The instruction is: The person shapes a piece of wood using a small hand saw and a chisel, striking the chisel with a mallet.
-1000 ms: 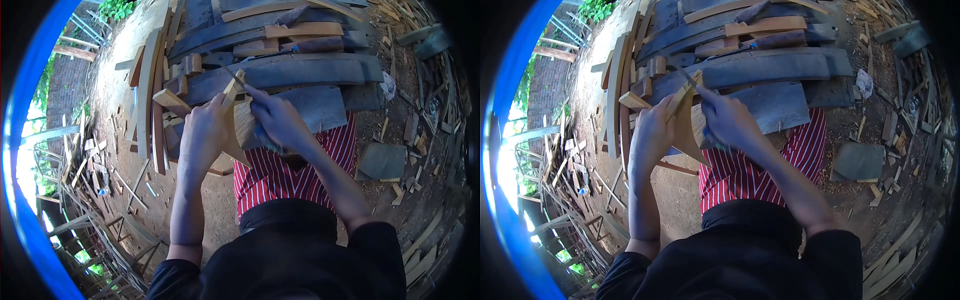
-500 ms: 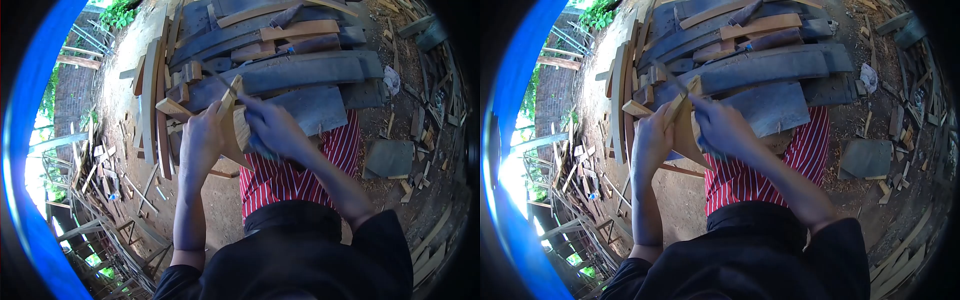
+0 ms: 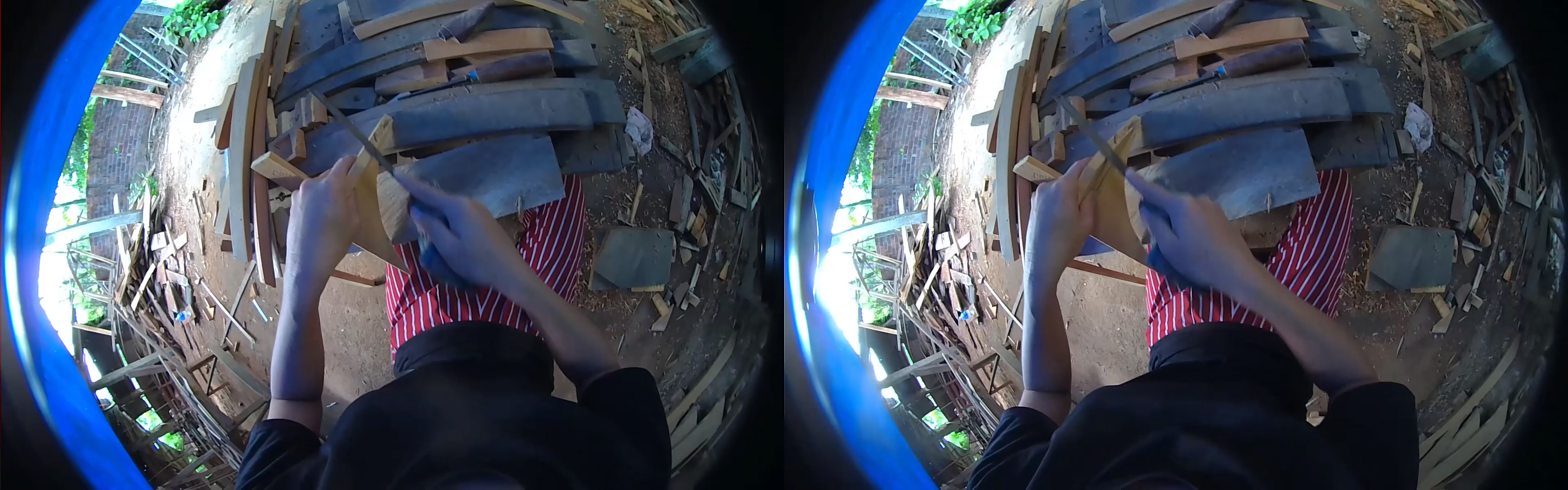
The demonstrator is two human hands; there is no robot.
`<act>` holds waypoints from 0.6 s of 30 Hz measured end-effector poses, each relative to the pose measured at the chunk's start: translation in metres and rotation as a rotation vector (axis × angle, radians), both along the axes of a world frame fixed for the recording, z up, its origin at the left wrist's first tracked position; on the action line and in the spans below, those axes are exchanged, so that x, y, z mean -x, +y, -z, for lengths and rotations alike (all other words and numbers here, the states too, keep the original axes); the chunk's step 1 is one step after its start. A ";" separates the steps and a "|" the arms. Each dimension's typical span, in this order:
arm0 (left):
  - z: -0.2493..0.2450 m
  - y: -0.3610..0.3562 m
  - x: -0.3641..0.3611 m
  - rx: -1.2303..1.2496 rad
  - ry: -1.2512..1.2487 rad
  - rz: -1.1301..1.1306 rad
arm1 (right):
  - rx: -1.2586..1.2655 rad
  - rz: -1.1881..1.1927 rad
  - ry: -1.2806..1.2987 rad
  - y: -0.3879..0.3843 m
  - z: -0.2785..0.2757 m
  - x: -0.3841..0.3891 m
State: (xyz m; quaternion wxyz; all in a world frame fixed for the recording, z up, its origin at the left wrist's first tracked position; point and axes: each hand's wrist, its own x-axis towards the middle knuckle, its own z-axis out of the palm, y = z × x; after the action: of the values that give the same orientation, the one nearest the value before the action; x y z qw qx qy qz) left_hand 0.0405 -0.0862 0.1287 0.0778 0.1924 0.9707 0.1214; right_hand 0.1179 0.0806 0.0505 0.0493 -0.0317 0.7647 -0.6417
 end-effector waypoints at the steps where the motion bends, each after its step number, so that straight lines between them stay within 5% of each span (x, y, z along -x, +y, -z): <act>1: 0.002 0.000 0.001 0.006 -0.016 -0.028 | 0.055 -0.035 -0.149 0.005 -0.002 0.015; 4: 0.001 -0.001 -0.002 0.050 0.042 -0.035 | 0.076 0.024 -0.093 -0.007 0.044 0.066; 11: -0.014 -0.019 0.024 0.055 0.016 0.144 | 0.088 0.030 -0.038 -0.008 0.007 0.015; 18: -0.007 -0.035 0.078 0.090 -0.081 0.199 | -0.041 0.107 -0.108 -0.019 0.016 0.072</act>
State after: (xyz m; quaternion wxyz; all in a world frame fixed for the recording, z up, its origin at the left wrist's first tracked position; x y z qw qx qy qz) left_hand -0.0376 -0.1215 0.1361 0.1373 0.2788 0.9473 0.0772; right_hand 0.0458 0.0620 0.0349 0.0568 0.0447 0.7746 -0.6283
